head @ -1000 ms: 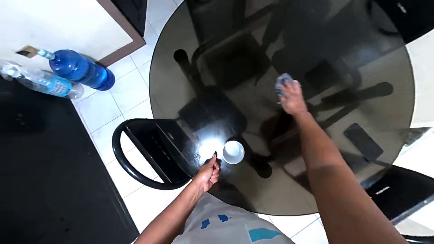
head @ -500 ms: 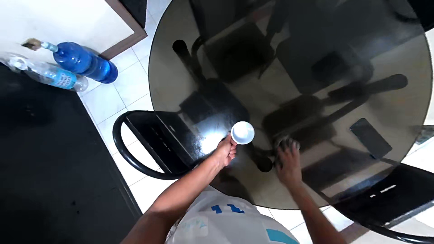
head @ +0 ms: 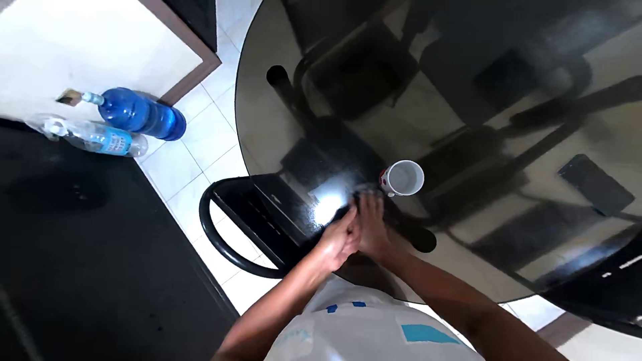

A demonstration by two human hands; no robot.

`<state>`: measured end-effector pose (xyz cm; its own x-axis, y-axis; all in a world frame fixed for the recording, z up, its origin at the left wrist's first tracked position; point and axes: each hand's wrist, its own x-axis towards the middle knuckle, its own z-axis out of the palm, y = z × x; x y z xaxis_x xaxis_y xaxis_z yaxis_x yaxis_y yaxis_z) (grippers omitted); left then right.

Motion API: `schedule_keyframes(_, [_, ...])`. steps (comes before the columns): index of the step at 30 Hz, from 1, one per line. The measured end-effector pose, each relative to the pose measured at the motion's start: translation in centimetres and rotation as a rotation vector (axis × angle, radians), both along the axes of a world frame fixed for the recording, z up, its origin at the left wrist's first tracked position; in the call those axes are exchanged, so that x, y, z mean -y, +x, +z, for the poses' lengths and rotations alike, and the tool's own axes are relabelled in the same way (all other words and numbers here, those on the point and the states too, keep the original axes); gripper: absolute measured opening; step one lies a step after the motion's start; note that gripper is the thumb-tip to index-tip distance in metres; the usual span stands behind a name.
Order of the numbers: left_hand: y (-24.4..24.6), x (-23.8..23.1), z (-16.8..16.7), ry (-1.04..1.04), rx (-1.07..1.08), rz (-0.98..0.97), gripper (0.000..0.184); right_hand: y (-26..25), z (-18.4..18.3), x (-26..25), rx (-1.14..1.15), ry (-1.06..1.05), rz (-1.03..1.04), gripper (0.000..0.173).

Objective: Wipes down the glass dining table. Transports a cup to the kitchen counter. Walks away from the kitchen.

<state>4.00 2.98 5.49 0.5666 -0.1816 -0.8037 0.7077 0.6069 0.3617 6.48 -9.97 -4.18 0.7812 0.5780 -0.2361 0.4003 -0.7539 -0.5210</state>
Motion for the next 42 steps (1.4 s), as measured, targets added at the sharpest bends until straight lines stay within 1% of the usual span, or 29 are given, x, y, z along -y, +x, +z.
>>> schedule_keyframes(1, [-1.5, -1.6, 0.9, -0.007, 0.008, 0.011, 0.049, 0.9, -0.4, -2.8, -0.030, 0.000, 0.026, 0.075])
schedule_keyframes(2, [-3.0, -3.2, 1.7, -0.006, 0.014, 0.025, 0.050, 1.7, -0.8, -5.9, -0.033, -0.049, 0.045, 0.073])
schedule_keyframes(4, [-5.3, -6.2, 2.6, 0.025, 0.024, 0.067, 0.053, 3.5, -1.4, -12.1, -0.039, -0.116, 0.059, 0.074])
schedule_keyframes(7, [-7.3, -10.1, 3.0, 0.055, 0.015, 0.155, 0.056, 5.5, -2.8, -20.4, 0.051, -0.055, 0.074, 0.071])
schedule_keyframes(9, [-7.7, -11.6, 3.0, 0.061, 0.007, 0.187, 0.056, 6.7, -3.2, -24.3, 0.083, -0.021, 0.120, 0.065])
schedule_keyframes(11, [-7.5, -12.5, 3.0, 0.054, 0.008, 0.190, 0.056, 7.1, -3.1, -25.5, 0.088, -0.009, 0.192, 0.057])
schedule_keyframes(13, [-6.9, -12.9, 3.0, 0.042, 0.010, 0.161, 0.056, 5.9, -3.3, -23.8, 0.108, 0.053, 0.294, 0.050])
schedule_keyframes(15, [-6.0, -13.0, 2.9, 0.036, 0.011, 0.090, 0.055, 2.8, -3.2, -19.6, 0.070, 0.131, 0.402, 0.048])
schedule_keyframes(17, [-5.1, -12.8, 2.9, 0.038, 0.014, 0.002, 0.054, -1.8, -2.7, -13.4, 0.051, 0.240, 0.425, 0.046])
schedule_keyframes(19, [-4.0, -12.5, 3.1, 0.051, 0.015, -0.074, 0.053, -5.8, -2.2, -7.0, 0.050, 0.198, 0.421, 0.043])
schedule_keyframes(21, [-3.2, -12.2, 3.2, 0.062, 0.013, -0.130, 0.053, -8.5, -2.0, 0.0, -0.013, 0.136, 0.370, 0.044])
schedule_keyframes(23, [-2.4, -11.9, 3.2, 0.075, 0.013, -0.155, 0.053, -8.8, -1.2, 7.2, -0.082, 0.014, 0.233, 0.046])
schedule_keyframes(24, [-2.1, -11.7, 3.2, 0.080, 0.018, -0.159, 0.053, -8.6, -1.0, 11.1, -0.053, -0.027, 0.103, 0.047])
schedule_keyframes(25, [-1.8, -11.4, 3.1, 0.085, 0.021, -0.158, 0.054, -8.5, -1.4, 15.2, 0.050, -0.047, -0.037, 0.047])
schedule_keyframes(27, [-1.6, -10.7, 3.0, 0.093, 0.021, -0.140, 0.054, -7.9, -2.0, 23.3, 0.208, -0.137, -0.293, 0.052])
schedule_keyframes(29, [-1.6, -10.0, 3.0, 0.098, 0.014, -0.098, 0.054, -6.8, -2.6, 30.5, 0.264, -0.240, -0.561, 0.054])
schedule_keyframes(30, [-1.8, -9.6, 3.0, 0.099, 0.007, -0.075, 0.054, -6.0, -2.8, 33.1, 0.272, -0.284, -0.728, 0.052])
schedule_keyframes(31, [-2.0, -9.2, 3.0, 0.097, 0.003, -0.051, 0.055, -4.8, -3.1, 34.4, 0.274, -0.337, -0.915, 0.050])
schedule_keyframes(32, [-2.3, -8.7, 2.9, 0.093, -0.003, -0.024, 0.055, -3.0, -3.3, 34.4, 0.259, -0.395, -1.107, 0.051])
schedule_keyframes(33, [-2.8, -8.1, 2.7, 0.090, -0.015, 0.002, 0.056, -1.1, -3.3, 33.3, 0.231, -0.430, -1.251, 0.055])
schedule_keyframes(34, [-3.3, -7.5, 2.6, 0.090, -0.030, 0.028, 0.057, 0.6, -3.0, 31.2, 0.209, -0.416, -1.311, 0.059])
schedule_keyframes(35, [-3.9, -6.8, 2.4, 0.090, -0.048, 0.056, 0.057, 2.2, -2.6, 28.7, 0.209, -0.371, -1.288, 0.061])
schedule_keyframes(37, [-4.8, -5.4, 2.1, 0.076, -0.073, 0.117, 0.058, 5.8, -2.0, 23.2, 0.193, -0.274, -1.117, 0.063])
schedule_keyframes(39, [-5.8, -4.1, 1.5, 0.062, -0.086, 0.174, 0.056, 10.7, -2.0, 19.1, 0.170, -0.226, -0.936, 0.064])
schedule_keyframes(40, [-6.2, -3.4, 1.3, 0.060, -0.089, 0.195, 0.056, 13.6, -2.6, 18.0, 0.186, -0.224, -0.851, 0.064])
schedule_keyframes(42, [-7.0, -2.1, 1.1, 0.070, -0.110, 0.229, 0.055, 20.3, -3.6, 17.4, 0.270, -0.224, -0.690, 0.059])
